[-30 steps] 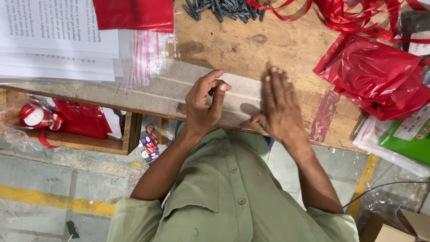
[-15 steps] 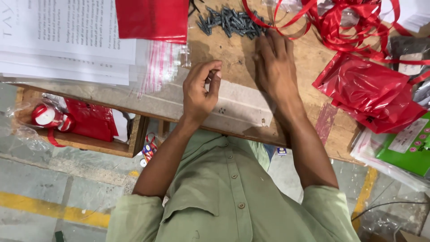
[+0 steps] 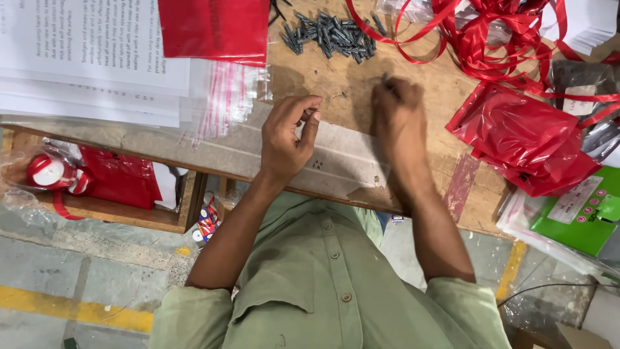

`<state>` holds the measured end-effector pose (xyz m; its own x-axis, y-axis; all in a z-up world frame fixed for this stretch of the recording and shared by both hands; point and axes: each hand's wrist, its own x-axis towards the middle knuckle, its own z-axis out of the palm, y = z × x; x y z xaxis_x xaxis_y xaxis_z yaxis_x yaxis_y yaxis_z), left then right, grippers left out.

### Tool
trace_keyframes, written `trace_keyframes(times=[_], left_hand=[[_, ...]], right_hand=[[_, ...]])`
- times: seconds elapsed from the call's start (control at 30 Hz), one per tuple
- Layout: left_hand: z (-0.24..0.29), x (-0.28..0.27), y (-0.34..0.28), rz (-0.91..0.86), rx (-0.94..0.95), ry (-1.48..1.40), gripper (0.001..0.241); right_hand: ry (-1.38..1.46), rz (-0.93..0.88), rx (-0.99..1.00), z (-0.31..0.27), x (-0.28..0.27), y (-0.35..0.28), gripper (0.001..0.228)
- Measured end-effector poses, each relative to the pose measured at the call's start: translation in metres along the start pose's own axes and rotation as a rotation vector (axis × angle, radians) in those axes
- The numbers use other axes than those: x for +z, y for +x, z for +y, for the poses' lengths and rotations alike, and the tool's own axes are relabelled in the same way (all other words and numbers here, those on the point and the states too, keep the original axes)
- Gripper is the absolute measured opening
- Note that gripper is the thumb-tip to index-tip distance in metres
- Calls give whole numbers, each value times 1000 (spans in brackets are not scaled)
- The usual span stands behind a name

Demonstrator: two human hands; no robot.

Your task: Packaging small plastic hardware components into red plastic bags on an assembly workbench.

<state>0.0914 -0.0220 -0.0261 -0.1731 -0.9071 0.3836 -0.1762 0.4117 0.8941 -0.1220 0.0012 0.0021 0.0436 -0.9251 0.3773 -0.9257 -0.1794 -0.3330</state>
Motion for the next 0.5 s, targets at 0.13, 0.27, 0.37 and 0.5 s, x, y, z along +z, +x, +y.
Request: trace_keyframes(times=[0.13, 0.27, 0.37, 0.5], left_hand=[[5, -1, 0, -11, 0, 18, 19], [7, -1, -1, -1, 79, 70, 17], [6, -1, -2, -14, 56, 48, 17], [4, -2, -2, -29, -17, -17, 17]], right_hand=[[68, -71, -13, -42, -10, -16, 21], [215, -89, -24, -14, -8, -6, 35], [196, -68, -29, 25, 5, 21, 38], [173, -63, -98, 49, 21, 53, 34]])
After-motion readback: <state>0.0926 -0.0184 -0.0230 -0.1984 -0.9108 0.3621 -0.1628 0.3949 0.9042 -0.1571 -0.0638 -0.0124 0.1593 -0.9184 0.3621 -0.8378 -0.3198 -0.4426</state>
